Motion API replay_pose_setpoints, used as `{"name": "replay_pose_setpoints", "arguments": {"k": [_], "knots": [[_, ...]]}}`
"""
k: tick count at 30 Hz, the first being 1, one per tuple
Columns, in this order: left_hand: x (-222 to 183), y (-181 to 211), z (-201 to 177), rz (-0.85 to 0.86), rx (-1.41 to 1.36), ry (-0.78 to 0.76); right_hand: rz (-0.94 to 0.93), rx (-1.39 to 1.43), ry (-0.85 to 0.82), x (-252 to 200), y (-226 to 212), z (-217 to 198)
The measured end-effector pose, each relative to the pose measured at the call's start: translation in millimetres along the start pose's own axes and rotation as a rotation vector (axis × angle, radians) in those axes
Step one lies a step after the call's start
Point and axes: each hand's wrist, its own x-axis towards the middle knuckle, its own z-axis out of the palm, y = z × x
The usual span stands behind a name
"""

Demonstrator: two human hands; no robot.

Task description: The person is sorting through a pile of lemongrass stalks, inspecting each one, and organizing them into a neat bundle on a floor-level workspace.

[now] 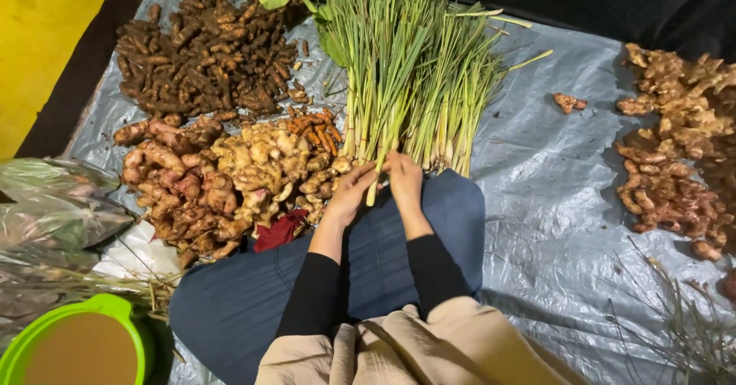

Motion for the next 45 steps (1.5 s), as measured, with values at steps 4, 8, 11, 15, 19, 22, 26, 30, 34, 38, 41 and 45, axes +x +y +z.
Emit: {"name": "replay_pose_setpoints", "arguments": {"k": [4, 8, 11, 15, 19, 22, 26, 30, 34, 38, 41, 45], "knots": [[-4, 11, 14, -0.012, 0.021, 0.031, 0.186, 0.212, 0.016, 63, 43, 12], [-2, 6, 17, -0.012, 0.092, 0.031, 0.385, 0.337, -0.038, 101, 63, 21], [-5, 10, 16, -0.008, 0.099, 0.070, 0.460, 0.427, -0.078, 104, 57, 18], [-8, 14, 17, 0.048, 0.183, 0.200, 0.483, 0.514, -0.144, 78, 16, 2], [-2, 25, 20, 0.078, 0.166, 0.202, 0.472, 0.561, -0.209, 49, 6, -6], [2, 23, 16, 0.114, 0.228, 0.226, 0.444, 0.673, -0.299, 24, -15, -12], [-10, 46, 25, 0.171, 0.264, 0.202, 0.455, 0.875, -0.396, 30, -11, -15], [-35, 73, 38, 0.255, 0.308, 0.176, 0.454, 1.092, -0.528, 36, -16, -20], [-60, 104, 43, 0.306, 0.368, 0.160, 0.435, 1.131, -0.565, 52, -5, -23], [-75, 125, 40, 0.384, 0.441, 0.197, 0.439, 1.155, -0.583, 57, -6, -23], [-75, 124, 27, 0.392, 0.356, 0.197, 0.424, 1.128, -0.568, 60, -2, -19], [-76, 123, 24, 0.355, 0.260, 0.225, 0.421, 1.050, -0.560, 53, -2, -6]]}}
